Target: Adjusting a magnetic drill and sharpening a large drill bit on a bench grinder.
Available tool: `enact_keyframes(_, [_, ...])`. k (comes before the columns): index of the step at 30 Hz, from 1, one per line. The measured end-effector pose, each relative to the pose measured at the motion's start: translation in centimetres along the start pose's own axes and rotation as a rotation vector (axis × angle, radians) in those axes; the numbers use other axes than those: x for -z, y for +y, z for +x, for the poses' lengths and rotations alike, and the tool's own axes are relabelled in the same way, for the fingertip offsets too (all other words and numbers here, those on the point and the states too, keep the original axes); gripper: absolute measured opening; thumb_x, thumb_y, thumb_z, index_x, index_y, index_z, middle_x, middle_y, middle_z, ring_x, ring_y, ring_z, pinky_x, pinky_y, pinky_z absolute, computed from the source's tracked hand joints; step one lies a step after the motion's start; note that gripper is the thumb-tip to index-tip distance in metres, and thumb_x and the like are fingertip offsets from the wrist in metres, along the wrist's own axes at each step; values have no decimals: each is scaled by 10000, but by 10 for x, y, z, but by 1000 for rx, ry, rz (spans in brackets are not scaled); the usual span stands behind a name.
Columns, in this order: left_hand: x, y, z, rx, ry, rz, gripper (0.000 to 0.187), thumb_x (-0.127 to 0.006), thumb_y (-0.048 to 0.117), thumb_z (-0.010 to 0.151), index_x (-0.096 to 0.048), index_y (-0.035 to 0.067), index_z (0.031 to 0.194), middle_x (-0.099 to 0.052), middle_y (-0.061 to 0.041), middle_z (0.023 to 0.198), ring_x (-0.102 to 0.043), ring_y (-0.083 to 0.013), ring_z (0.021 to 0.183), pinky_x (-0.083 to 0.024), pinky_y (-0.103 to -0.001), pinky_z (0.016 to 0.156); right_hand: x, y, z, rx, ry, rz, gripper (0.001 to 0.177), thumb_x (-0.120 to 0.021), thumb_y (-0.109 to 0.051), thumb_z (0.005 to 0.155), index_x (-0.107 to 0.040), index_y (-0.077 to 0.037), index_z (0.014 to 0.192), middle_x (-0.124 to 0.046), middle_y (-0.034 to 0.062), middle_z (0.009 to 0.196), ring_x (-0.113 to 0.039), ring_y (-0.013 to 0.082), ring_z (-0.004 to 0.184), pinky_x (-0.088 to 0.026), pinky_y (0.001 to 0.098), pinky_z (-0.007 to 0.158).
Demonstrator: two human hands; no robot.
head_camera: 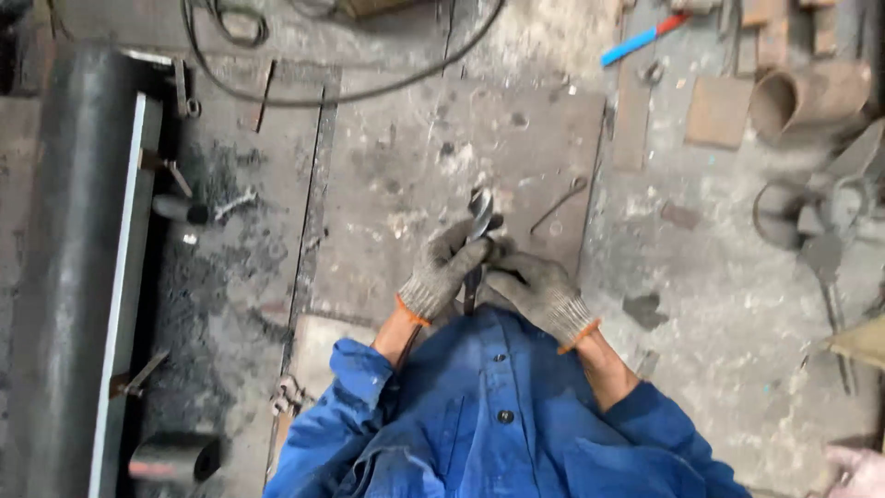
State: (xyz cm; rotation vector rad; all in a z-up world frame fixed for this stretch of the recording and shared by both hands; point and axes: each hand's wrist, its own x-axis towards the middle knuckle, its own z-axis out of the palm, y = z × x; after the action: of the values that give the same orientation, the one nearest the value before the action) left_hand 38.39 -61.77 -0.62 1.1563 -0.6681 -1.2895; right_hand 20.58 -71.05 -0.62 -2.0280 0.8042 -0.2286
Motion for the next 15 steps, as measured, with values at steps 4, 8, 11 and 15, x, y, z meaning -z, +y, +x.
enact_keyframes(4, [26,38,71,-76,61,296,414,-646,249,1006,-624,37,1361,-713,-15,1123,-621,-87,1022,-533,-293,912,76,-6,88,-107,34,183,365,-727,-250,903,-727,-78,1225,-783,88,1112,-744,178,972,-593,317,858])
enact_keyframes(8, [41,77,142,-54,-37,355,405,-624,280,1042,-618,77,1392,-682,-11,999,-611,-72,920,-541,-271,817,123,-22,171,178,87,256,471,-705,-185,936,-608,-11,1362,-711,131,1234,-707,204,1090,-576,332,912])
enact_keyframes(11, [60,101,210,226,-24,248,481,-618,321,968,-588,149,1416,-652,-38,806,-566,-121,617,-456,-282,523,141,-67,245,124,-29,526,499,-654,-146,973,-533,8,1432,-684,139,1180,-692,208,965,-583,336,804])
enact_keyframes(15, [112,89,305,124,-205,-166,386,-660,347,1046,-627,29,1262,-667,-63,879,-649,-135,720,-505,-273,597,156,-59,350,-98,-154,845,456,-606,-134,993,-527,8,1418,-701,120,1020,-706,191,741,-600,330,635])
